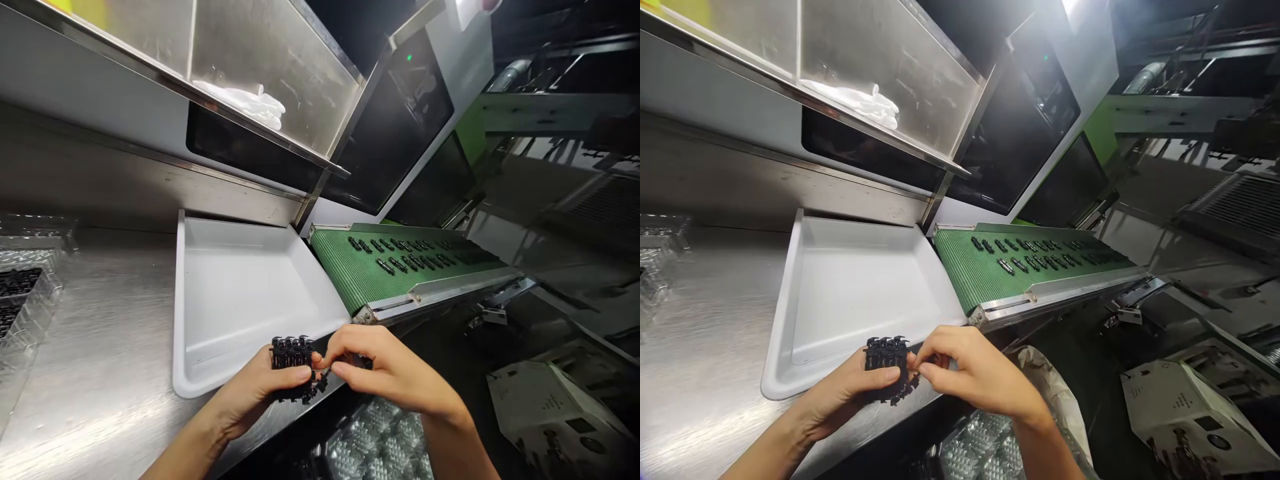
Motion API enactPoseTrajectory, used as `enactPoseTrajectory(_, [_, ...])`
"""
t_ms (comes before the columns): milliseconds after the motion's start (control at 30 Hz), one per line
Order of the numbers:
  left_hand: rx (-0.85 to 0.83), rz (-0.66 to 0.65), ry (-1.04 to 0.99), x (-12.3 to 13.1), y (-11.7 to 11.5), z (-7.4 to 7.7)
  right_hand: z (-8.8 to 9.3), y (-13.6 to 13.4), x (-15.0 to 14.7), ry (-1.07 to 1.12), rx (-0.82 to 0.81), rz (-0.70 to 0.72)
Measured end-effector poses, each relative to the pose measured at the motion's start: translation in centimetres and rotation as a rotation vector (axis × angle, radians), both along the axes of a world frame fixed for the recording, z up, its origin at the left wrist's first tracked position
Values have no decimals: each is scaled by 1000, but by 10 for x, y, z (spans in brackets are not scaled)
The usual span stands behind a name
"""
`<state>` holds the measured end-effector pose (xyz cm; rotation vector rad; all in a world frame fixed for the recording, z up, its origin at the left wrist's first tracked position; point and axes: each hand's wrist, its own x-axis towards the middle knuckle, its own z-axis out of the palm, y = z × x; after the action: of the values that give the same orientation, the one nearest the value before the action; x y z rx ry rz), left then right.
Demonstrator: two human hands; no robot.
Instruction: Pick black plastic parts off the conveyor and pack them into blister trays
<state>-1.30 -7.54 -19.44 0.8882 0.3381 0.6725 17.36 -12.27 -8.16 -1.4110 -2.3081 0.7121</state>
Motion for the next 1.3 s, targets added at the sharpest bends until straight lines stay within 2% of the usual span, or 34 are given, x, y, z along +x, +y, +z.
enactPoseTrajectory(100, [18, -66, -21, 3, -3, 0, -19, -9, -15, 67, 114, -177])
enactPoseTrajectory(200, [-38, -49, -48, 2, -7, -1, -37, -13, -16, 130, 246, -239])
enactPoseTrajectory(367, [-85, -4, -64, -3, -12, -3, -51, -24, -11, 78, 257, -123])
enactPoseTrajectory(433, [-101, 10, -42, -6, -14, -3, -54, -26, -11, 68, 259, -121])
enactPoseTrajectory(867, [-133, 124, 10, -35, -29, -7, -69, -12, -31, 121, 297, 38])
enactPoseTrajectory(1033, [-143, 168, -8, -47, -34, -5, -79, -8, -42, 250, 146, 40])
enactPoseTrajectory(1100, [-103, 232, -1, -52, -37, -3, -87, -6, -49, 418, 32, -7])
enactPoseTrajectory(1233, [155, 536, 149, -68, -48, 2, -111, 0, -77, 980, -206, -144])
enactPoseTrajectory(1300, [333, 644, 249, -81, -57, 5, -125, 4, -96, 1132, -380, -70])
